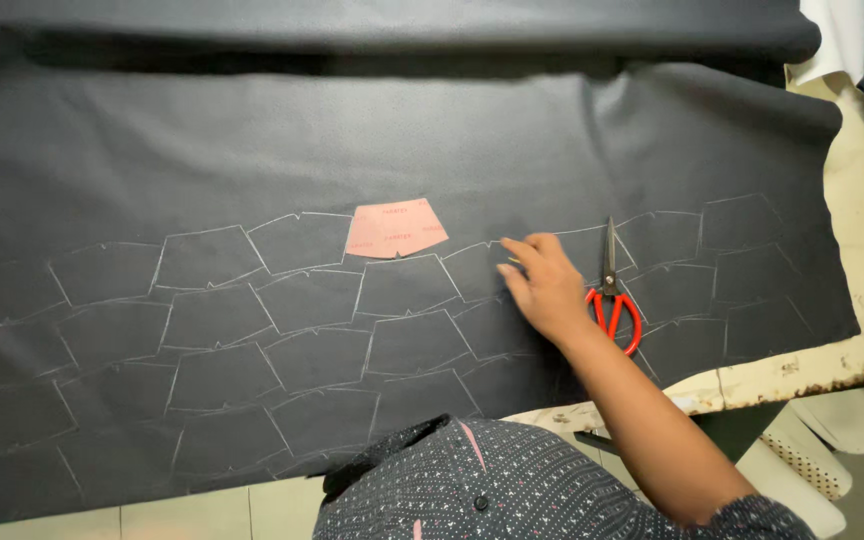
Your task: The person repeatedly places a small pink paper pattern onto a large black fabric with pre-drawn outlines, adjusting its position multiple times. The person also briefly lifts and folds the fabric and receives a white paper pattern from another person.
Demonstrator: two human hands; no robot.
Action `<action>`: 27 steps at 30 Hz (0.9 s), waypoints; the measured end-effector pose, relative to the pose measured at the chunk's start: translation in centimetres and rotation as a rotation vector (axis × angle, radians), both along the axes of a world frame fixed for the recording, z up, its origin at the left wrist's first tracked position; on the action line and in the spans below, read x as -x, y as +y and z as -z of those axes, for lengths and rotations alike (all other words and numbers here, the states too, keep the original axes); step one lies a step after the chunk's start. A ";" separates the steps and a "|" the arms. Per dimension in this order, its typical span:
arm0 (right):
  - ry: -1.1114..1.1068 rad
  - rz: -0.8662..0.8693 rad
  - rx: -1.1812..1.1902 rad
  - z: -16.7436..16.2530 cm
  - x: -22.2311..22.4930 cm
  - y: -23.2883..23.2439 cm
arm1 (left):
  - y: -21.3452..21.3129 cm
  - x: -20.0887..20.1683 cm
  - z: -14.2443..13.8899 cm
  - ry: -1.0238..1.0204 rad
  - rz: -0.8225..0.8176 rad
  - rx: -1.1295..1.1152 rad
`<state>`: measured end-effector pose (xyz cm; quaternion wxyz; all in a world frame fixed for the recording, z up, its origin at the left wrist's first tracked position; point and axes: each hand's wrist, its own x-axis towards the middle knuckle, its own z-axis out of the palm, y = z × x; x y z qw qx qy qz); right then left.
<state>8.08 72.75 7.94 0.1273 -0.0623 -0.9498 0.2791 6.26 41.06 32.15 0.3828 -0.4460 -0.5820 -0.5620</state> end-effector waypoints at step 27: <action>0.439 -0.230 0.512 -19.3 -12.0 -0.6 | 1.7 -0.2 28.9 -0.712 -0.520 0.600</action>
